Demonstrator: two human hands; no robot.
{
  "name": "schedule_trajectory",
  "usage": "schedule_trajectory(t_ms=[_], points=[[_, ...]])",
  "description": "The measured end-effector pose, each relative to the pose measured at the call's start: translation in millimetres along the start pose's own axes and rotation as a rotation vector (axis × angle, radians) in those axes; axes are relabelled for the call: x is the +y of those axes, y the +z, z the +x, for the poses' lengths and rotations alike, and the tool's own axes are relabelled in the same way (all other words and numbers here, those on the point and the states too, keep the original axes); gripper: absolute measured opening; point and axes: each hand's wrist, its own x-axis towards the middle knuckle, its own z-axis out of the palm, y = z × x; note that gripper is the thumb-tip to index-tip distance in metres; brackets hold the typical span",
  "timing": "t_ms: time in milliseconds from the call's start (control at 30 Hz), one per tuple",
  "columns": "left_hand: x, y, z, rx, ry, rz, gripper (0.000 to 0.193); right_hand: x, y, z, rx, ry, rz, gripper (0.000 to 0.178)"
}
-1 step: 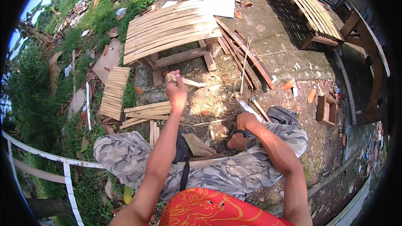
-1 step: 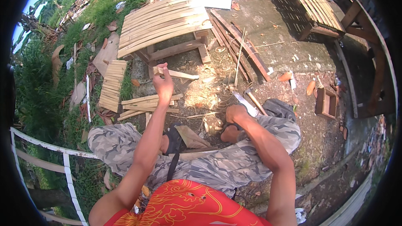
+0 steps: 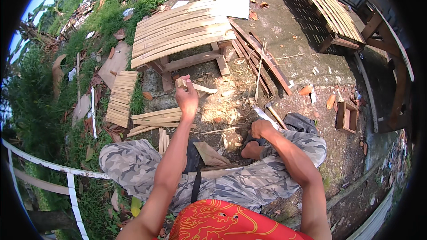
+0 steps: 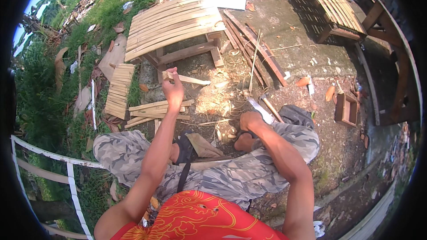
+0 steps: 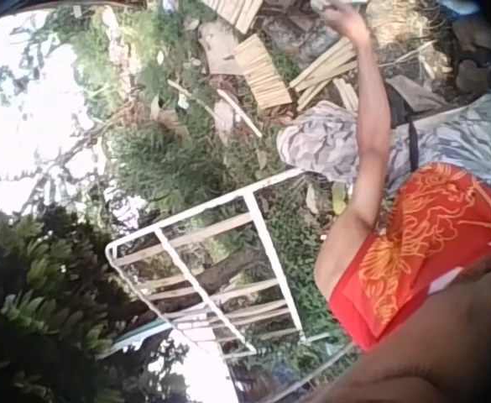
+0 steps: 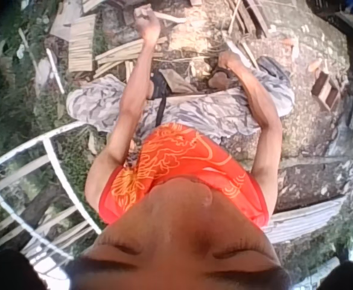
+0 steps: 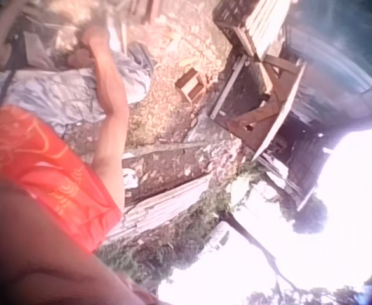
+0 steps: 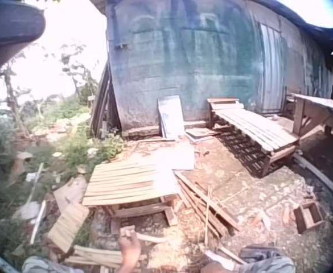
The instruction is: The person sits on the ground and uses a machete to shave thin strips from a small wooden stick. They repeatedly draw the blade along the stick to produce wood shavings and place the shaved pieces on the ground.
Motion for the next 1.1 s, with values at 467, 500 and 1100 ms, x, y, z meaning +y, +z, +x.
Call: schedule_trajectory(t_ms=[467, 500, 1100], points=[[-4.0, -9.3, 30.6, -0.011, 0.199, -0.446, 0.018, 10.7, 11.5, 16.2, 0.035, -0.016, 0.016, 0.026], [-2.0, -10.9, 38.0, -0.081, 0.193, -0.523, 0.02, 11.2, 12.4, 17.4, 0.051, -0.023, 0.03, 0.025], [21.2, -15.1, 59.9, -0.238, -0.291, -0.758, 0.036, 26.6, 27.4, 42.9, -0.029, -0.036, 0.012, 0.016]])
